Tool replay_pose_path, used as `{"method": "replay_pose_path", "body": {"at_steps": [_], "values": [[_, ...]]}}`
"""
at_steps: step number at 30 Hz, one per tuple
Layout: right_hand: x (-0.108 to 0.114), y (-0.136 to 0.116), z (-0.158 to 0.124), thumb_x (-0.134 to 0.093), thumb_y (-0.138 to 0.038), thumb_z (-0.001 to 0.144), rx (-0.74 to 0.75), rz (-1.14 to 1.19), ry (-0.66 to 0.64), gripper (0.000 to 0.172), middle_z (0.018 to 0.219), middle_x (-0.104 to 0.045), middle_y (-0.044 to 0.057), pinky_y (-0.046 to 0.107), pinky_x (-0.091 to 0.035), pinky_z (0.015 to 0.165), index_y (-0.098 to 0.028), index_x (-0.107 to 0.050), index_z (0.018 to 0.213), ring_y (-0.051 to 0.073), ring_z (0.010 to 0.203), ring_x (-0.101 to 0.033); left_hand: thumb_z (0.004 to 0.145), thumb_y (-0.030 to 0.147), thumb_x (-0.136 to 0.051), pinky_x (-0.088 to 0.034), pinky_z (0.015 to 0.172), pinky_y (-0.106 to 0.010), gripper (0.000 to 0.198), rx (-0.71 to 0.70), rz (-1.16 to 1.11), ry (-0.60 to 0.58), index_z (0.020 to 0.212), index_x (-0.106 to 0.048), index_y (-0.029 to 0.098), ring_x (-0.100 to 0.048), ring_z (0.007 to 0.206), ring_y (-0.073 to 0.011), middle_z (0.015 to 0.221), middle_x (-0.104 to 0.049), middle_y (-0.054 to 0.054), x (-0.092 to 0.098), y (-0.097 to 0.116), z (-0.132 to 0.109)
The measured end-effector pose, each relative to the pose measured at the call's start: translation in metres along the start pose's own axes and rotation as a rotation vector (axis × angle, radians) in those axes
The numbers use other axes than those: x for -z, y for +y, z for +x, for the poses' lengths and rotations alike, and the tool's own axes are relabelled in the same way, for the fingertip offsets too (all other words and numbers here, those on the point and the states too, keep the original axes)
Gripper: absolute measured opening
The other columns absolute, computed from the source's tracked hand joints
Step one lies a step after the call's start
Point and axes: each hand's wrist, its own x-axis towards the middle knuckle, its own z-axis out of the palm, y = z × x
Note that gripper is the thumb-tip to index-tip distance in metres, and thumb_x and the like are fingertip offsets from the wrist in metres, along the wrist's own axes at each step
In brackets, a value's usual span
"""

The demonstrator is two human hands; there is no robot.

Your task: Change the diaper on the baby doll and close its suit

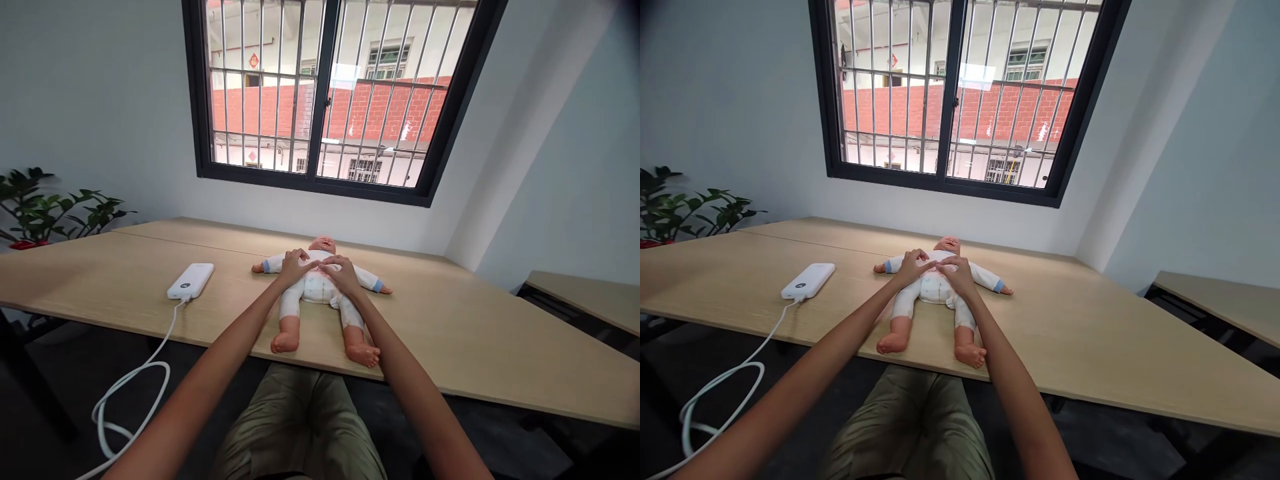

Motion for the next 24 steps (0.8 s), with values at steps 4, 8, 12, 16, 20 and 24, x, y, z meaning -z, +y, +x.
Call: {"method": "replay_pose_path", "body": {"at_steps": [4,8,12,16,20,24], "values": [[-0.001,0.004,0.0,-0.072,-0.039,0.073,-0.017,0.007,0.003,0.019,0.084,-0.072,0.006,0.037,-0.05,0.086,-0.02,-0.074,0.075,0.022,0.086,-0.066,0.078,0.048,-0.07,-0.039,0.09,-0.035,0.03,0.017,0.036,-0.004,0.082,-0.055,0.022,-0.05,0.102,-0.0244,0.094,-0.063,-0.004,0.0,0.002,0.0],[-0.002,0.005,0.0,-0.071,-0.039,0.073,-0.053,-0.015,0.01,0.018,0.082,-0.072,0.006,0.036,-0.049,0.086,-0.021,-0.073,0.07,0.022,0.085,-0.065,0.079,0.049,-0.069,-0.037,0.09,-0.037,0.03,-0.009,0.09,-0.002,0.082,-0.056,0.022,-0.05,0.104,-0.0255,0.096,-0.063,-0.004,0.0,0.005,-0.001],[-0.002,0.004,0.0,-0.07,-0.036,0.071,-0.08,-0.059,0.016,0.016,0.079,-0.071,0.005,0.037,-0.048,0.087,-0.021,-0.071,0.067,0.022,0.086,-0.065,0.08,0.048,-0.068,-0.036,0.09,-0.038,0.028,-0.013,0.108,-0.017,0.083,-0.057,0.022,-0.049,0.107,-0.0263,0.1,-0.063,-0.005,0.002,0.008,-0.002],[-0.003,0.003,0.0,-0.066,-0.035,0.073,-0.057,-0.083,0.002,0.016,0.075,-0.07,0.005,0.037,-0.047,0.087,-0.022,-0.069,0.063,0.022,0.083,-0.064,0.081,0.049,-0.067,-0.036,0.091,-0.039,0.029,-0.004,0.115,-0.042,0.085,-0.059,0.022,-0.049,0.108,-0.0271,0.102,-0.063,-0.005,0.001,0.008,-0.003],[-0.004,0.01,0.001,-0.064,-0.029,0.073,-0.069,-0.098,0.005,0.012,0.078,-0.07,0.005,0.037,-0.047,0.088,-0.022,-0.071,0.065,0.022,0.084,-0.063,0.079,0.048,-0.069,-0.037,0.09,-0.039,0.029,-0.002,0.111,-0.035,0.082,-0.058,0.022,-0.05,0.106,-0.0271,0.099,-0.063,-0.006,-0.001,0.006,-0.002],[-0.005,0.02,0.002,-0.055,-0.019,0.076,-0.147,-0.213,0.049,0.023,0.102,-0.07,0.007,0.039,-0.043,0.098,-0.022,-0.077,0.083,0.022,0.105,-0.059,0.082,0.043,-0.066,-0.039,0.087,-0.036,0.028,0.149,-0.021,0.051,0.073,-0.053,0.02,-0.053,0.098,-0.0246,0.088,-0.061,-0.005,-0.003,-0.002,0.002]]}}
